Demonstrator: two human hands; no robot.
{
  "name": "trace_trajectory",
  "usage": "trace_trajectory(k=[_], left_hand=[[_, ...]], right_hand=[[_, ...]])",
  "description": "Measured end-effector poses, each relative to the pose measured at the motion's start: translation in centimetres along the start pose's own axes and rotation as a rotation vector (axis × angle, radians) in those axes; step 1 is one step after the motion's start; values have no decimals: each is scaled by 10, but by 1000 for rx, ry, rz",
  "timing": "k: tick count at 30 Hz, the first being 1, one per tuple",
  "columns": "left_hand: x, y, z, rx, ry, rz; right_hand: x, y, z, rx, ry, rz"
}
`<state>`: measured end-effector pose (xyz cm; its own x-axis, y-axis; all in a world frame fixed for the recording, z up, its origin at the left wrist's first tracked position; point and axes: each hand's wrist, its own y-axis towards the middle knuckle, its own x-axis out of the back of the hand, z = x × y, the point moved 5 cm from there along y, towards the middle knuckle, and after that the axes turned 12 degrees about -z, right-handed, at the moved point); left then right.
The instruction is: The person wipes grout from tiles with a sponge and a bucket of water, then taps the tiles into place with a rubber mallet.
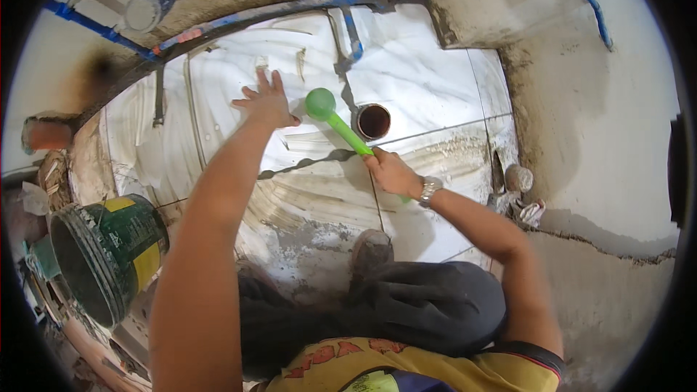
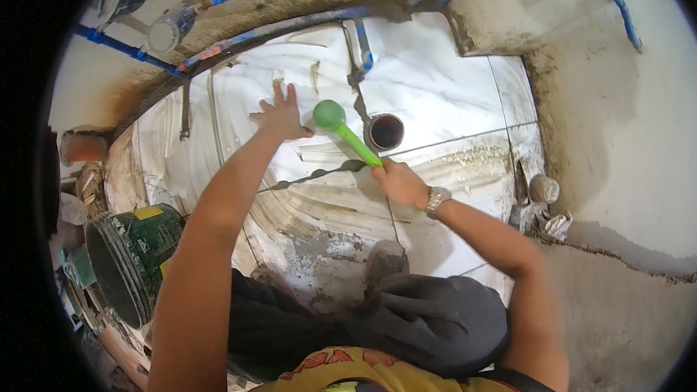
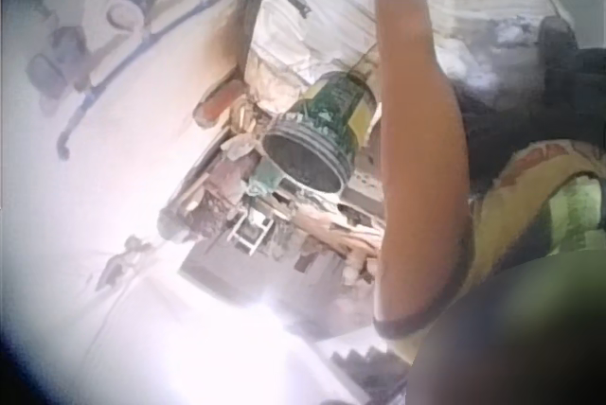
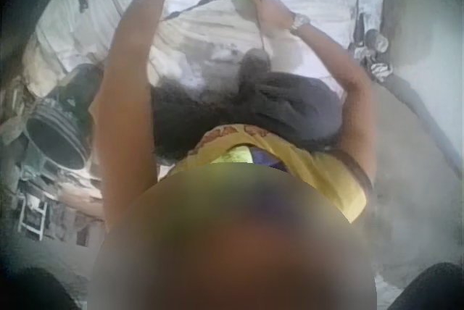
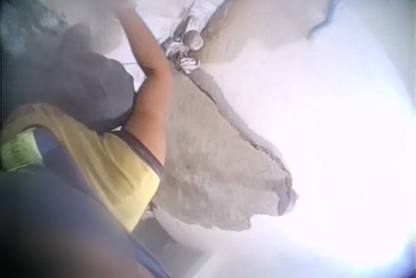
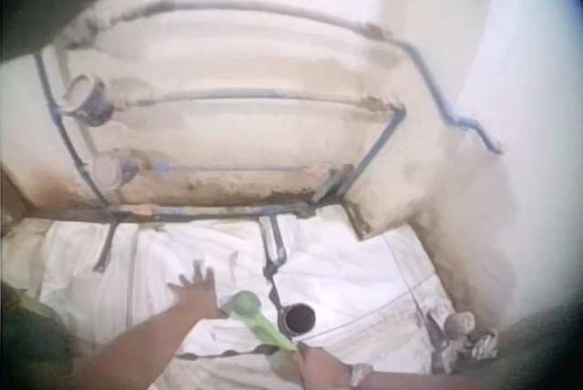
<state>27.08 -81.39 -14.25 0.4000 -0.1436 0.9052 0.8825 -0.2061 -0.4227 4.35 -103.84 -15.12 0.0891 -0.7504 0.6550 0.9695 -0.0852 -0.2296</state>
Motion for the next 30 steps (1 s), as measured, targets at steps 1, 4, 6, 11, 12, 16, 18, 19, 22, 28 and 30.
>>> trace_trajectory(k=[1,4,6,11,12,16,18,19,22,28,30], left_hand=[[-1,-1,-2,11,-5,-10],[-4,-5,25,63,-44,-37],[-4,-7,14,95,-82,-57],[-5,-13,17,168,-195,-14],[-6,-15,19,175,-253,-11],[-19,-14,37,184,-295,-84],[-15,-14,23,179,-324,-84],[-13,-13,19,151,-330,-103],[-20,-8,29,203,-351,-117],[-29,-9,33,202,-361,-84],[-22,-7,24,189,-362,-106]], right_hand=[[-1,8,-11,134,-154,10],[12,32,12,221,-269,216],[25,42,-6,212,-283,154],[13,24,26,82,-66,-13],[9,29,29,102,-50,-69],[2,59,64,437,-63,-261],[5,69,49,304,-38,-254],[4,75,41,165,-8,-282],[-29,83,37,126,178,-226],[-32,75,33,45,238,-224],[-30,78,5,80,79,-250]])
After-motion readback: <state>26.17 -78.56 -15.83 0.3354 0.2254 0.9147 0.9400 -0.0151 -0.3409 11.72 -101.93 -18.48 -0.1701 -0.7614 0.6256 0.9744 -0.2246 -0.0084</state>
